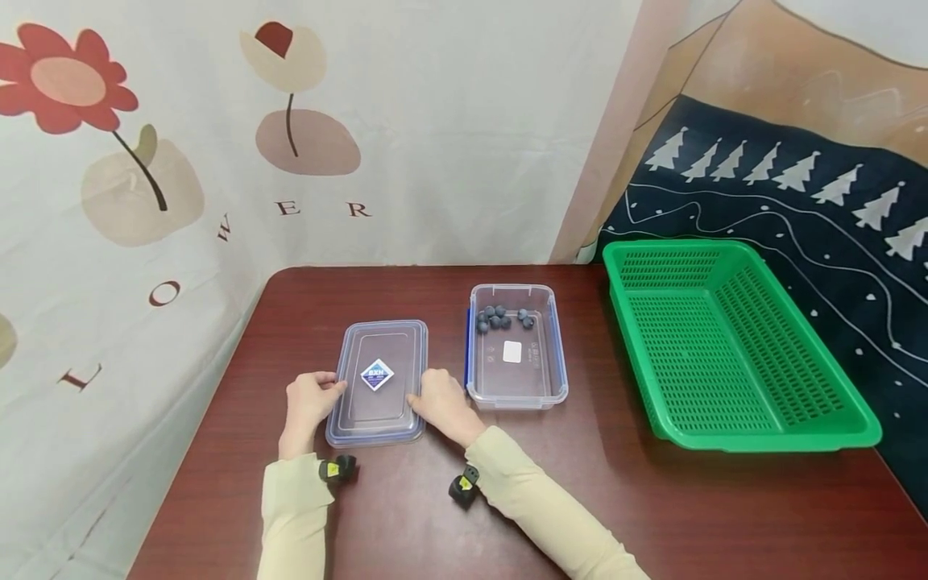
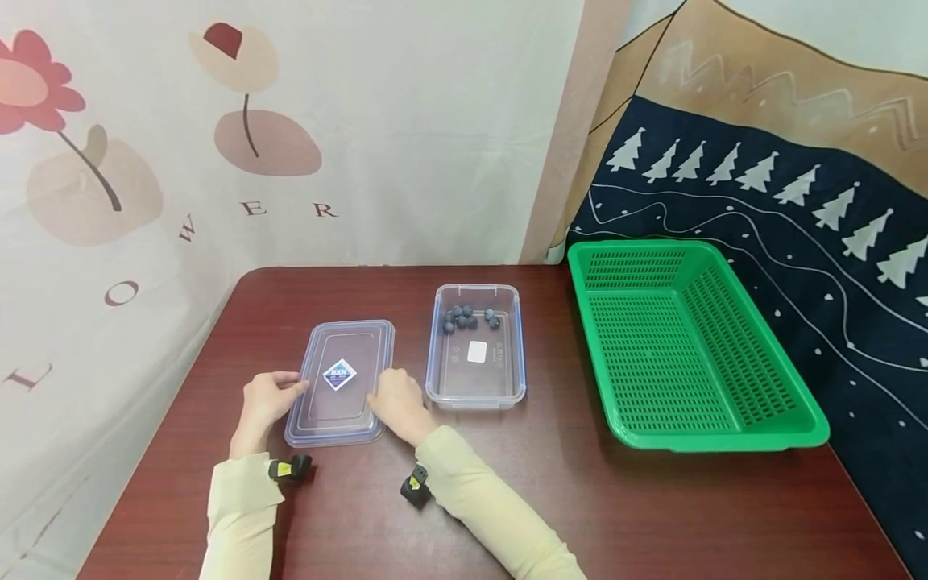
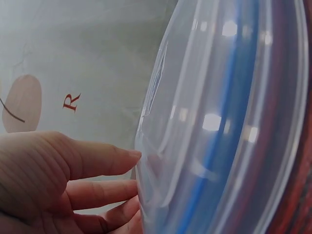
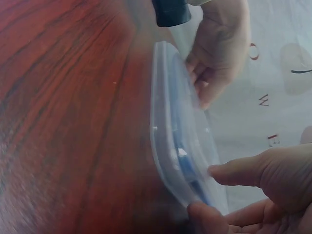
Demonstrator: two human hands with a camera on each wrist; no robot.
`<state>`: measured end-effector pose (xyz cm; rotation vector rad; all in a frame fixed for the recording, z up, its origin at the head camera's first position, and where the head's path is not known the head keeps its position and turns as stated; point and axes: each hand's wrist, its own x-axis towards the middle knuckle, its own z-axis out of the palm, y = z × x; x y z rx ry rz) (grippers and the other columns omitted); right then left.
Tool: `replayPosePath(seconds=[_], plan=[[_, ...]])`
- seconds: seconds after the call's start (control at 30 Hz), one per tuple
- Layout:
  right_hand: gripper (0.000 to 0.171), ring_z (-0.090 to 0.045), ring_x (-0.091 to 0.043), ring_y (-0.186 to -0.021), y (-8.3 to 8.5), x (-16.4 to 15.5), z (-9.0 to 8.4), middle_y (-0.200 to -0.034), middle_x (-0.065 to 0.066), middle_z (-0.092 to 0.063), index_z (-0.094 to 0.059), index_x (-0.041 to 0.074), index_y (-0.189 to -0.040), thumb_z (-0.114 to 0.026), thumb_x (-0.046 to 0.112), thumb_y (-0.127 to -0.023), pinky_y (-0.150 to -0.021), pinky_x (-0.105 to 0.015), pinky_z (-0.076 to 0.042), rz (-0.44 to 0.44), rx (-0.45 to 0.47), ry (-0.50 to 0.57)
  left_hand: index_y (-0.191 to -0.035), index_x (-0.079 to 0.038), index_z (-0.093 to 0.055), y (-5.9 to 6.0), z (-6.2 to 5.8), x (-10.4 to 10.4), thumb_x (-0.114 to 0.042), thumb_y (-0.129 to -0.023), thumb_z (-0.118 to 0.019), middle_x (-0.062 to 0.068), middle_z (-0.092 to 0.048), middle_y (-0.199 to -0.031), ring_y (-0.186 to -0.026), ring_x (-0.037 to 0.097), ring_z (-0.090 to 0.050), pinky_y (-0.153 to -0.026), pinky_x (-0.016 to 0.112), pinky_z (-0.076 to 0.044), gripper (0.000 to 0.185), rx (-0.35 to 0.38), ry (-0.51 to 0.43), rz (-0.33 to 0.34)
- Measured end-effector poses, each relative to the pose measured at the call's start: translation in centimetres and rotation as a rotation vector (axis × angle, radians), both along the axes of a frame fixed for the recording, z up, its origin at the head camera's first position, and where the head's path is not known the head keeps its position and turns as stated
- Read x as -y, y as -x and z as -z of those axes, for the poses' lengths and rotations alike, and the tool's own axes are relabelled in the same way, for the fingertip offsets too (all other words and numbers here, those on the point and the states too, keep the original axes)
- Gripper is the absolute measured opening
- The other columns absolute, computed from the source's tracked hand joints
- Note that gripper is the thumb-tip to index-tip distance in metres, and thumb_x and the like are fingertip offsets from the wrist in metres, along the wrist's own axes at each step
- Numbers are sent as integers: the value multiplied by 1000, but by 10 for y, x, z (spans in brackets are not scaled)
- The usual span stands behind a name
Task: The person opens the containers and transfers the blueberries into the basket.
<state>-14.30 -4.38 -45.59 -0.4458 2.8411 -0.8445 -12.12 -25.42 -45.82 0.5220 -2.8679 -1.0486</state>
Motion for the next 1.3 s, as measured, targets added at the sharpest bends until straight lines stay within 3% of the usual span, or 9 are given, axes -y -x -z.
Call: replayPosePath(seconds=[0.13, 0.27, 0.37, 0.5, 0.67, 0.83, 1.07, 1.17, 1.3], plan=[[23, -53, -14, -44, 2, -9, -14, -57, -3, -57, -65, 1, -83, -72, 23, -80, -50, -29, -54, -28, -7, 68, -104, 12, -64, 2, 3, -3, -17, -82, -65, 22, -68, -86, -82, 35, -64, -75, 43, -55, 37, -86, -28, -47], [38, -56, -8, -47, 9, -26, -38, -65, -4, -64, -63, -5, -112, -71, 17, -82, -61, -21, -57, -76, 0, 275, -106, 10, -65, 6, -4, -16, -13, -84, -62, 23, -68, -90, -83, 37, -65, -76, 44, -54, 32, -233, -57, -93], [33, -59, -11, -59, 19, -43, -52, -73, -7, -66, -64, -6, -109, -70, 12, -82, -57, -17, -54, -82, -34, 415, -103, 5, -68, 11, -9, -26, -10, -85, -63, 21, -69, -88, -80, 34, -66, -64, 25, -53, 24, -312, -70, -100], [23, -64, -19, -69, 42, -65, -60, -80, -10, -68, -67, -3, -101, -69, 11, -83, -60, -18, -54, -23, -122, 474, -100, 1, -70, 20, -13, -41, -10, -85, -64, 19, -69, -86, -76, 28, -66, -54, 6, -42, 20, -348, -125, -89], [18, -65, -27, -72, 74, -86, -58, -84, -13, -70, -69, -2, -97, -69, 11, -84, -56, -19, -54, 96, -62, 533, -98, 1, -71, 27, -14, -59, -7, -84, -66, 18, -70, -87, -76, 26, -66, -57, 1, -42, 17, -388, -202, -40], [16, -63, -19, -64, 100, -96, -50, -83, -13, -70, -70, -1, -96, -69, 9, -84, -54, -20, -55, 155, 39, 619, -98, 5, -69, 33, -15, -82, -3, -84, -65, 20, -69, -90, -79, 30, -65, -62, 2, -45, 16, -439, -295, 51], [13, -64, -36, -77, 119, -100, -35, -85, -11, -70, -71, 0, -93, -69, 9, -83, -55, -19, -53, 195, 98, 552, -99, 9, -67, 36, -12, -126, 1, -83, -64, 23, -67, -87, -74, 19, -62, -66, 7, -51, 17, -479, -494, 133], [13, -63, -28, -73, 125, -102, -26, -84, -10, -70, -72, 1, -92, -69, 10, -83, -53, -16, -48, 212, 91, 491, -101, 10, -65, 37, -10, -143, 2, -83, -64, 23, -66, -90, -78, 24, -63, -68, 11, -54, 20, -459, -550, 161], [12, -60, -18, -78, 131, -105, -19, -90, -9, -70, -74, 2, -89, -71, 11, -81, -61, -21, -49, 267, 48, 410, -105, 11, -63, 38, -8, -159, 1, -82, -65, 25, -65, -97, -83, 30, -64, -73, 22, -59, 25, -431, -585, 186]])
